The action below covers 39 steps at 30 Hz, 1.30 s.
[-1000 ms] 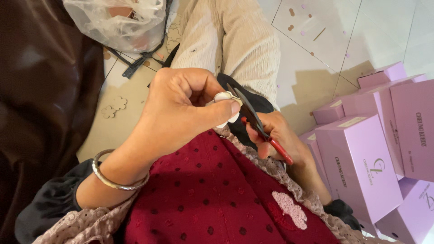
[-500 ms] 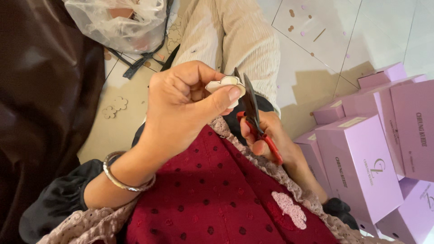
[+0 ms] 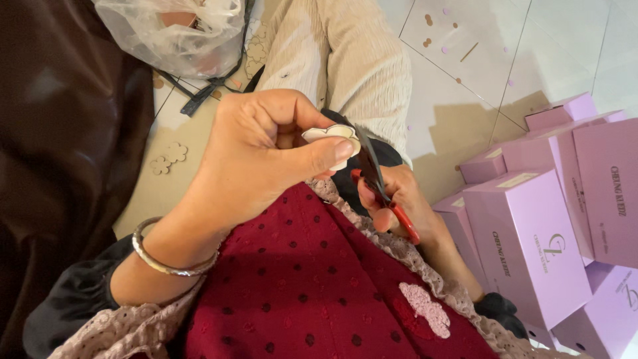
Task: The person uses red-handled scissors to cut cloud-shaped outlines from small white paper pieces. They trim the edges of each piece, rotate it in hand, and place finished cutouts aside on the floor. The person then picks up a larger sheet with multiple cloud outlines and begins cutting them out one by one.
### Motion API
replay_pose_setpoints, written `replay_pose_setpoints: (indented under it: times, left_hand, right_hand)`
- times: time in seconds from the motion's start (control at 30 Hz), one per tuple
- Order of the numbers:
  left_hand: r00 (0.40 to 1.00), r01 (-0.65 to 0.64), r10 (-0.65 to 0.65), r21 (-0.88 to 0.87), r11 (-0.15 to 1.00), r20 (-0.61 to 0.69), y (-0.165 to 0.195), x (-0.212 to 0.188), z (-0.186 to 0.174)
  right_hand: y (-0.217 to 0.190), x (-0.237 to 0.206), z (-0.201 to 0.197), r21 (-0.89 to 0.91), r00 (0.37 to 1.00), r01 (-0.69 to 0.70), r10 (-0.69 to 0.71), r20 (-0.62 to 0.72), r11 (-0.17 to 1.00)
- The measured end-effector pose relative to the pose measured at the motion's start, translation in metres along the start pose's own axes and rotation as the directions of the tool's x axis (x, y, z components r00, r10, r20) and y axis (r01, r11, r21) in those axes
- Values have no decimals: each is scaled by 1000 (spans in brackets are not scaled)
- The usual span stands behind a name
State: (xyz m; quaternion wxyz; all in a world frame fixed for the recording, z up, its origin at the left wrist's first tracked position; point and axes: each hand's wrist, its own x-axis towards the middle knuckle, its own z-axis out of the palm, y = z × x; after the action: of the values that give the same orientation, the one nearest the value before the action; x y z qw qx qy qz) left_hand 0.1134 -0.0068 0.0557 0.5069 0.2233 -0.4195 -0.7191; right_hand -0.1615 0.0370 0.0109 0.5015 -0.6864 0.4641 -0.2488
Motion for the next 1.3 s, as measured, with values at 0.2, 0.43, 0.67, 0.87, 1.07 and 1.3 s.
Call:
replay_pose_setpoints:
  times: [0.2,0.43,0.67,0.87,1.07,1.3]
  left_hand:
    - [998,55,-56,67,996,22,8,1,-4]
    - [1000,-19,18,-35,999,-26,-4,1,2]
    - [994,-57,58,13,998,-92,-12,1,5]
    - [994,-52,55,39,998,-97,-14,1,6]
    - [998,-14,15,23,1000,-67,-15,1,7]
    - [999,2,-1,18,1000,-37,-13,0,5]
  right_hand:
    - [1,1,-1,-17,998,-57,56,-5,998]
    - [-15,3,1,163,988,-89,67,136,983]
    - [-43,-1,8,140,970,-241,232,79,960]
    - [-30,5,6,41,985,-100,93,145,994]
    - [-27,3,7,24,987,-127,124,105,992]
    - [-24,3,9,31,985,-137,133,108,990]
